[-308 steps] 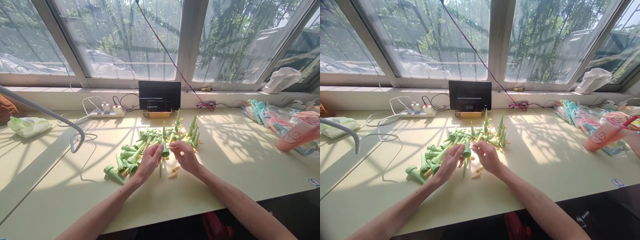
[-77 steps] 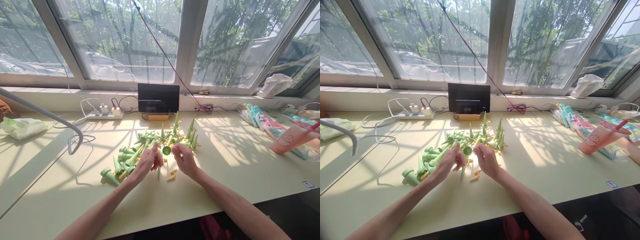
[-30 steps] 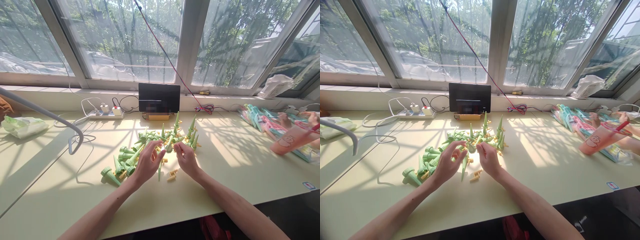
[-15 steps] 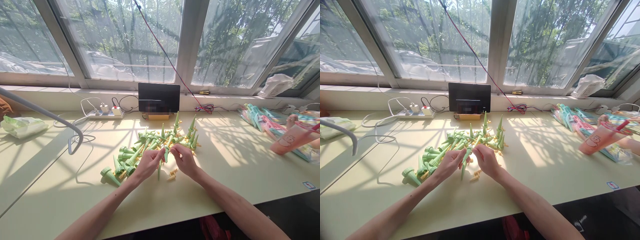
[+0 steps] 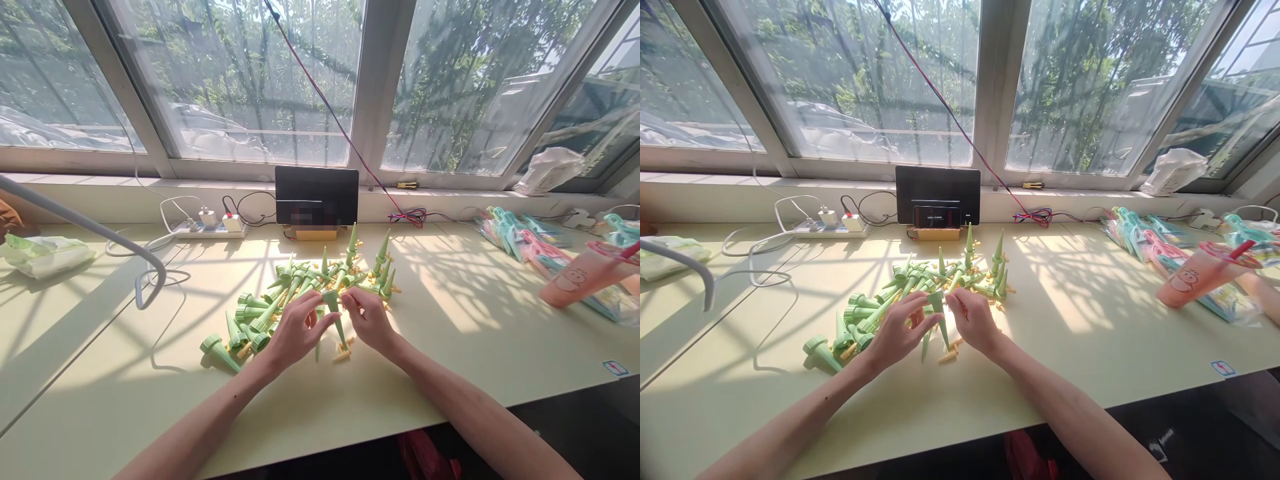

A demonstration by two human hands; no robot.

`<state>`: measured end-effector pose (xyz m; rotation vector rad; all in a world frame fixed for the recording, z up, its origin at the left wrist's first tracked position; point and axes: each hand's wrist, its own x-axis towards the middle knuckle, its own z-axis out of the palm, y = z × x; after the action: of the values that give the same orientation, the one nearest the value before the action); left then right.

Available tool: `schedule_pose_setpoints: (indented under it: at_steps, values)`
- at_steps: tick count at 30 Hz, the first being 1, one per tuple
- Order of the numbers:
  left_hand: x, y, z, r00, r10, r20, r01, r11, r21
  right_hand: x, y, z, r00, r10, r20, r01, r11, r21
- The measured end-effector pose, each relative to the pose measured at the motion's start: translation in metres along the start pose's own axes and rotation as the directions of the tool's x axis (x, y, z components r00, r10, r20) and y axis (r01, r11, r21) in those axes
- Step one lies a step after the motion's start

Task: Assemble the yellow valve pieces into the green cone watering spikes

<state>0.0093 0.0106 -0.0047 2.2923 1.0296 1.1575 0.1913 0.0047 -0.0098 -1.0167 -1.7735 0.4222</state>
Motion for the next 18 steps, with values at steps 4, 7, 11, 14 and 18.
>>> schedule_pose_setpoints:
  at_steps: [4, 7, 11, 14, 18]
  values:
    - [-0.0019, -0.0026, 0.002, 0.996, 0.087, -0.038, -0.084, 0.995, 0.056, -0.0003, 0.0009, 0.0018, 1.0, 0.011, -0.002, -0.011, 0.999, 0.038]
    - [-0.0032, -0.0035, 0.0028, 0.991, 0.116, -0.064, -0.11, 0.99, 0.089, 0.0, 0.0007, 0.0026, 1.0, 0.02, 0.004, -0.02, 0.998, 0.056]
    - [-0.0035, -0.0027, 0.0031, 0.986, 0.134, -0.097, -0.12, 0.983, 0.137, 0.0006, -0.0007, 0.0029, 1.0, 0.023, -0.002, -0.023, 0.998, 0.052]
    - [-0.0025, -0.001, 0.0029, 0.988, 0.117, -0.099, -0.1, 0.981, 0.164, 0.0003, -0.0018, 0.0029, 1.0, 0.018, -0.024, -0.017, 0.999, 0.039]
    - [-0.0014, 0.0003, 0.0019, 0.994, 0.058, -0.09, -0.04, 0.982, 0.184, -0.0002, -0.0012, 0.0024, 0.997, 0.024, -0.079, -0.021, 0.999, 0.035]
